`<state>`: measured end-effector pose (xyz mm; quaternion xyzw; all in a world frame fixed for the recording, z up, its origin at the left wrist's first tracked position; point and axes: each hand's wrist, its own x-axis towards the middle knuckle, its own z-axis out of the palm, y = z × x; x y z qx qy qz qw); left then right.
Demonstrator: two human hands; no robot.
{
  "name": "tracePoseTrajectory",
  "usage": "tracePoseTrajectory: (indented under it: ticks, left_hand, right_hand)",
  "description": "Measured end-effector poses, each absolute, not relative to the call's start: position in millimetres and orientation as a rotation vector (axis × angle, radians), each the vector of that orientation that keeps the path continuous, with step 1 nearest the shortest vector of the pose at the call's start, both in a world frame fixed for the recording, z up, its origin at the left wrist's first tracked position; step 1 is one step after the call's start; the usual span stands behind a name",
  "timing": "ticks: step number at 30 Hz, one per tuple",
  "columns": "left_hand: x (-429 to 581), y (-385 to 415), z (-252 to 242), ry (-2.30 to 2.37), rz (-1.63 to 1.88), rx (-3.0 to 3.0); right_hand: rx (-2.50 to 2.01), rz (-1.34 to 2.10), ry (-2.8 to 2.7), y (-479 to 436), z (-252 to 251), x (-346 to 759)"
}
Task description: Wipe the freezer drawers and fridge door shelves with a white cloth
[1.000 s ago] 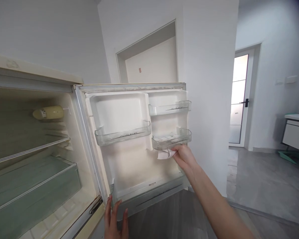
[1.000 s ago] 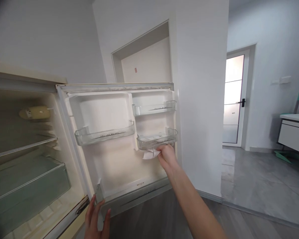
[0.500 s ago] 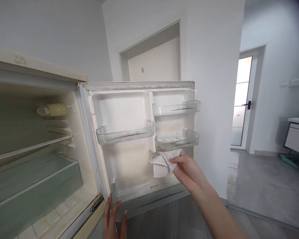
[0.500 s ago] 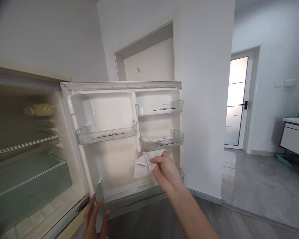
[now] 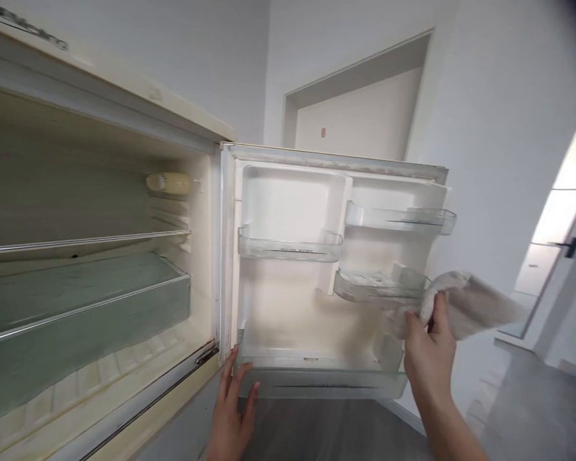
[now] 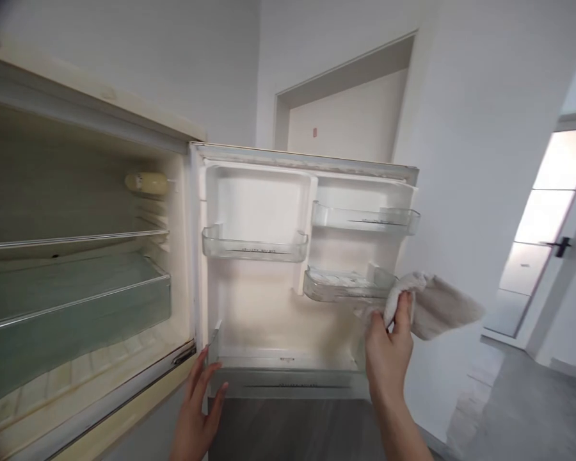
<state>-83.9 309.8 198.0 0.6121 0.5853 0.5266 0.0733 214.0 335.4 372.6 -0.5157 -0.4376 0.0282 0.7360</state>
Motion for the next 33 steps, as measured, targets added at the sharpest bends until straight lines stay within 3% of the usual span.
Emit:
tracePoseTrajectory:
  ticks: [4,11,16,23,27,33]
  left_hand:
    - [-83.8,311.1,196.3,1.77,1.588,1.861]
    - [-78.2,308.4,205.5,1.758,1.585,1.805]
    - [-74.3,306.2,212.4,1.727,1.592,1.814]
    - [-71.3,290.6,223.1,1.675,1.647,1.683]
    - [-57.4,264.7,222.3,1.624,1.789,1.354]
    - [-3.3,240.5,219.4,1.02,1.304,0.849]
  right_hand:
    - [-1.153,-0.046,-1.082,340.5,361.6,177.3]
    - [-1.006,0.132,-1.347,329.1,347.7,102.8]
    - [-0.89,0.612,-1.484,327.6,348.8,89.6]
    - [-0.743,1.363,-1.077,309.8,346.8,127.1]
    - [-0.704,1.495,-1.016,295.2,343.3,142.3]
    - [-0.78,1.446,-1.009,278.8,331.3,149.3]
